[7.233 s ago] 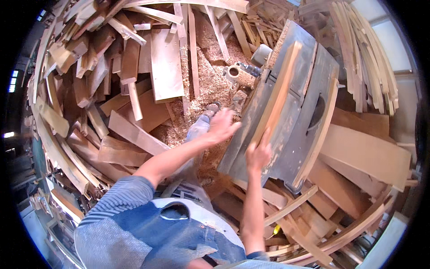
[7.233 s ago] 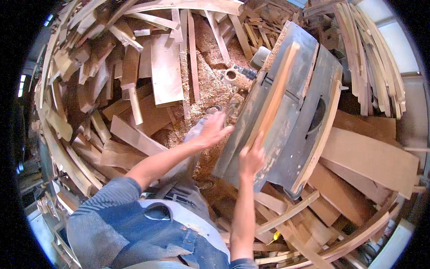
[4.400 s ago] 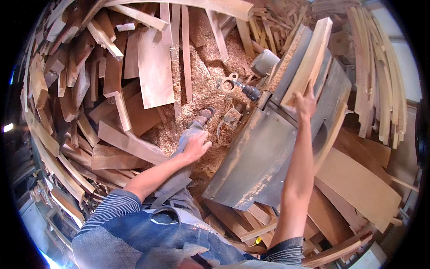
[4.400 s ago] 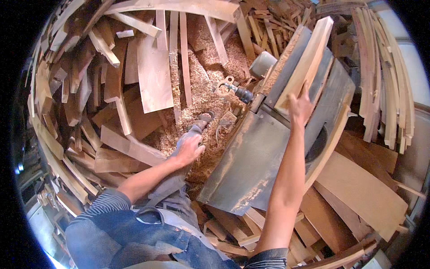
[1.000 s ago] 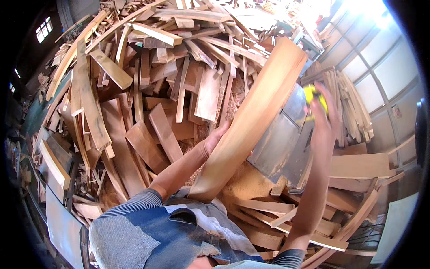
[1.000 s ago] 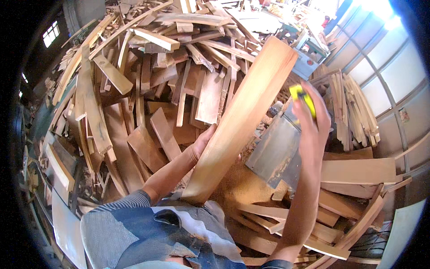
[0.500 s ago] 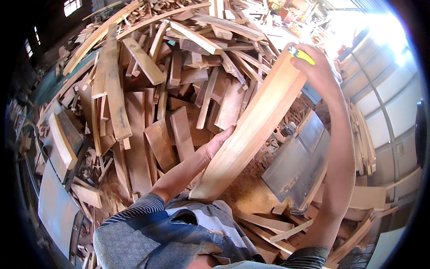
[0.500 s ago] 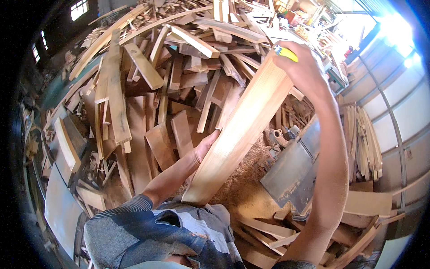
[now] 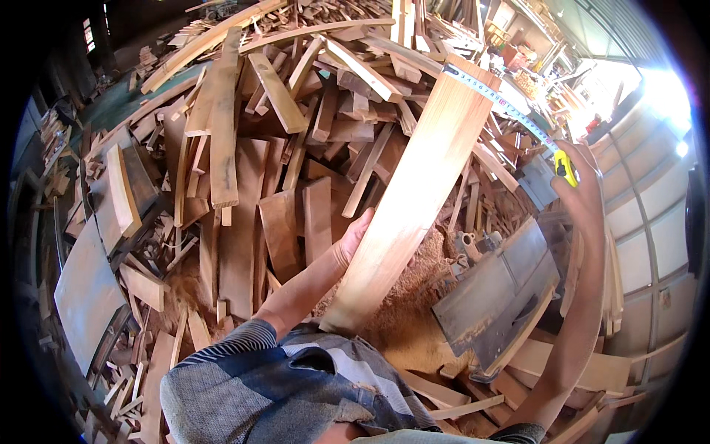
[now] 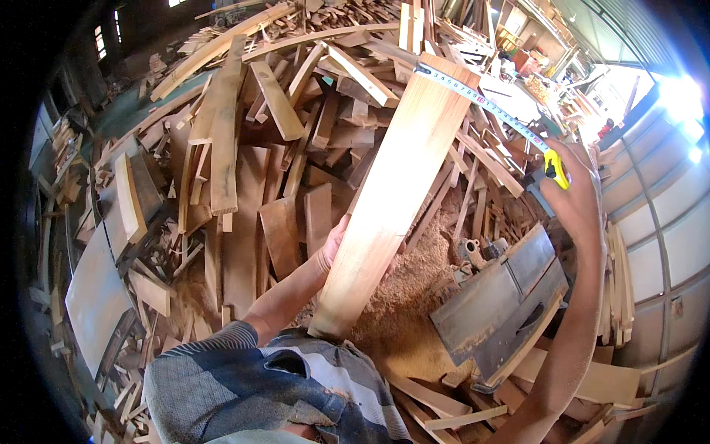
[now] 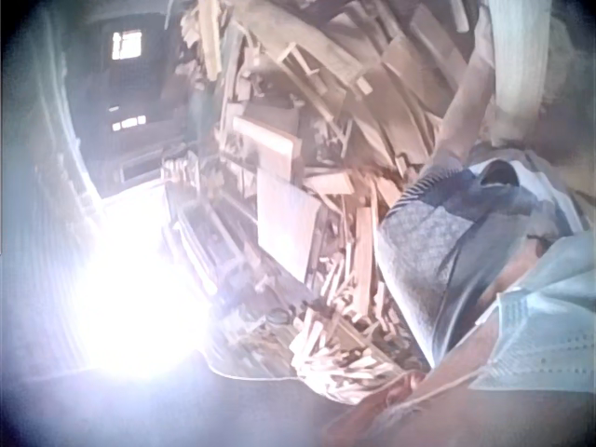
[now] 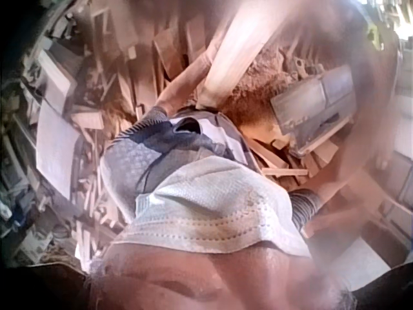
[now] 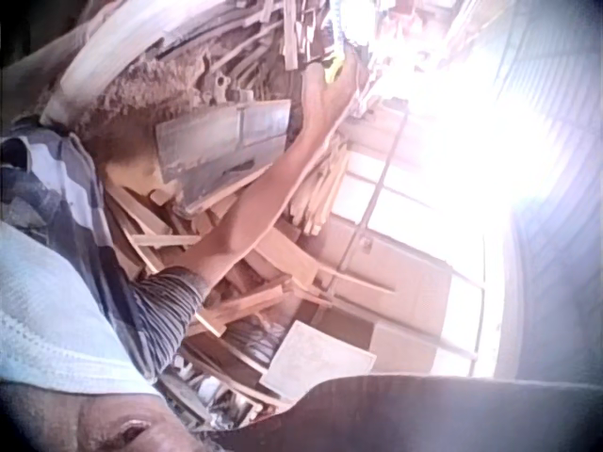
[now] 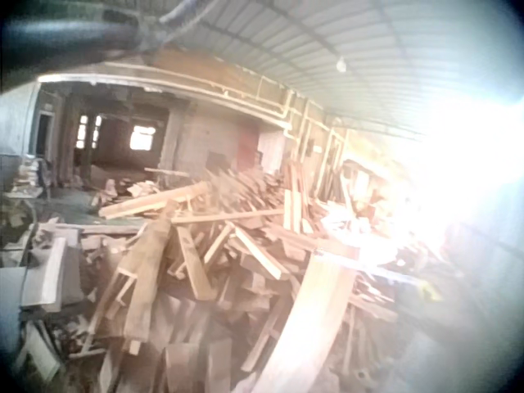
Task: The person selects a piece of wood from a pile, measures it with a tape measure, and then guides it through a table saw to make a cut.
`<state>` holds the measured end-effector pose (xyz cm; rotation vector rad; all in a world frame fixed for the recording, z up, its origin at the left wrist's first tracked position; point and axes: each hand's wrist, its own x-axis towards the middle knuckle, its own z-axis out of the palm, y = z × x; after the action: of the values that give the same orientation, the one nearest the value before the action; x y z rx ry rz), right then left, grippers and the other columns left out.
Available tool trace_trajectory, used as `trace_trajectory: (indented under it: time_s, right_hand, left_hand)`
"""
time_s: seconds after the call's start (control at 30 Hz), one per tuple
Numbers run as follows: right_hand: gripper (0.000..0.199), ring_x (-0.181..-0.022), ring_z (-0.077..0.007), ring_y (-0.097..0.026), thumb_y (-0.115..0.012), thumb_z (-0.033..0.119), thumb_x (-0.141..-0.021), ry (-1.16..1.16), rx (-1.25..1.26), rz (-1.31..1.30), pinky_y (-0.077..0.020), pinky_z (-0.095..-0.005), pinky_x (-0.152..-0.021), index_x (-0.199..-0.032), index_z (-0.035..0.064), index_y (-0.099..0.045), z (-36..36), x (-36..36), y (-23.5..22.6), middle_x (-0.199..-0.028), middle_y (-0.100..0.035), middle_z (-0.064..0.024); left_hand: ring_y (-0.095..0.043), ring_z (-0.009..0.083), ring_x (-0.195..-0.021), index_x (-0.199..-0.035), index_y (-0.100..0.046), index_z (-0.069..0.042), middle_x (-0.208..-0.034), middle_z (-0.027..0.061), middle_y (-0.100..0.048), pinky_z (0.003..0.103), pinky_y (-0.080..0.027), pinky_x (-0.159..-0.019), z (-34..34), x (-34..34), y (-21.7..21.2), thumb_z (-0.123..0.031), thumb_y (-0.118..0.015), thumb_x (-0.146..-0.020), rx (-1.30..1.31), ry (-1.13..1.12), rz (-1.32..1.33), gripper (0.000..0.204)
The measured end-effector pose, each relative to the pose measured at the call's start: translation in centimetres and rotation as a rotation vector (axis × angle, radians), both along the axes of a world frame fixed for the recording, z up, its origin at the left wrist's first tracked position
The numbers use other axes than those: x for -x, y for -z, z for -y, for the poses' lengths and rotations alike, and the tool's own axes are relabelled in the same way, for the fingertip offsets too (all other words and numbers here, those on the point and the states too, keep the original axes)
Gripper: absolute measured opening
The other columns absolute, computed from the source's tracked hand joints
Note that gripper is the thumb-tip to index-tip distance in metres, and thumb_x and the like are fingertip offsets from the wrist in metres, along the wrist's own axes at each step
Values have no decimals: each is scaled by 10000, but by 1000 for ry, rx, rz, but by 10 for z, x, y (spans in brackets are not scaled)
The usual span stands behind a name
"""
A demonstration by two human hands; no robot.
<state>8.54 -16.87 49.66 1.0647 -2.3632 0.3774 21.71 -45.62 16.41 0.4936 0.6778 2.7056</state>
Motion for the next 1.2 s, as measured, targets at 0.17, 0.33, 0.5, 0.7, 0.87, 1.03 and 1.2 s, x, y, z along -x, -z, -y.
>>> trace_trajectory:
  time_s: [0.17,0.33,0.5,0.7,0.87,1.03,1.2]
  right_hand:
    - [558,-1074,-303,-588,-629,39,-733,-49,11,-27,-446,-363,-994,-1290,38,-657,4,2,-2,-1161,-627,-131]
    - [564,-1068,-309,-591,-628,25,-728,-131,45,-38,-454,-362,-973,-1292,30,-655,13,0,-1,-1149,-614,-149]
    - [557,-1047,-309,-592,-628,24,-728,-168,25,-59,-456,-360,-957,-1284,14,-653,17,0,-1,-1112,-604,-154]
    - [541,-1005,-308,-591,-637,27,-723,-132,-3,-99,-456,-361,-936,-1262,5,-663,23,-7,-3,-1067,-598,-145]
    - [535,-996,-305,-590,-639,28,-724,-147,8,-78,-458,-361,-930,-1258,3,-664,25,-11,-3,-1053,-593,-146]
    - [536,-995,-302,-593,-644,28,-722,-142,-2,-95,-459,-356,-931,-1257,5,-666,23,-14,-5,-1058,-596,-142]
    - [535,-1013,-290,-610,-645,24,-718,-107,3,-82,-461,-342,-949,-1252,-8,-661,22,-17,0,-1091,-614,-141]
  left_hand:
    - [-634,502,-1147,-1573,-401,-58,-1444,267,-545,608,-504,-1001,-8,-6,3,-780,-575,-865,-334,206,-51,1025]
    - [-616,532,-1105,-1610,-334,-107,-1483,289,-471,588,-568,-850,-7,-15,7,-827,-589,-813,-230,107,-23,1104]
    - [-617,529,-1124,-1608,-338,-106,-1488,272,-475,599,-561,-859,-7,-22,11,-823,-598,-811,-240,82,-7,1103]
    - [-619,526,-1125,-1602,-342,-93,-1486,260,-473,603,-561,-866,-3,-27,14,-817,-611,-807,-265,93,17,1108]
    - [-619,532,-1112,-1600,-338,-83,-1477,258,-476,602,-570,-864,0,-30,10,-821,-604,-811,-265,95,7,1113]
    - [-620,532,-1101,-1605,-329,-92,-1475,261,-474,605,-576,-869,0,-29,6,-825,-592,-815,-290,133,-35,1110]
    - [-613,538,-1094,-1607,-334,-104,-1473,268,-474,609,-556,-861,-3,-16,14,-840,-566,-817,-295,123,0,1105]
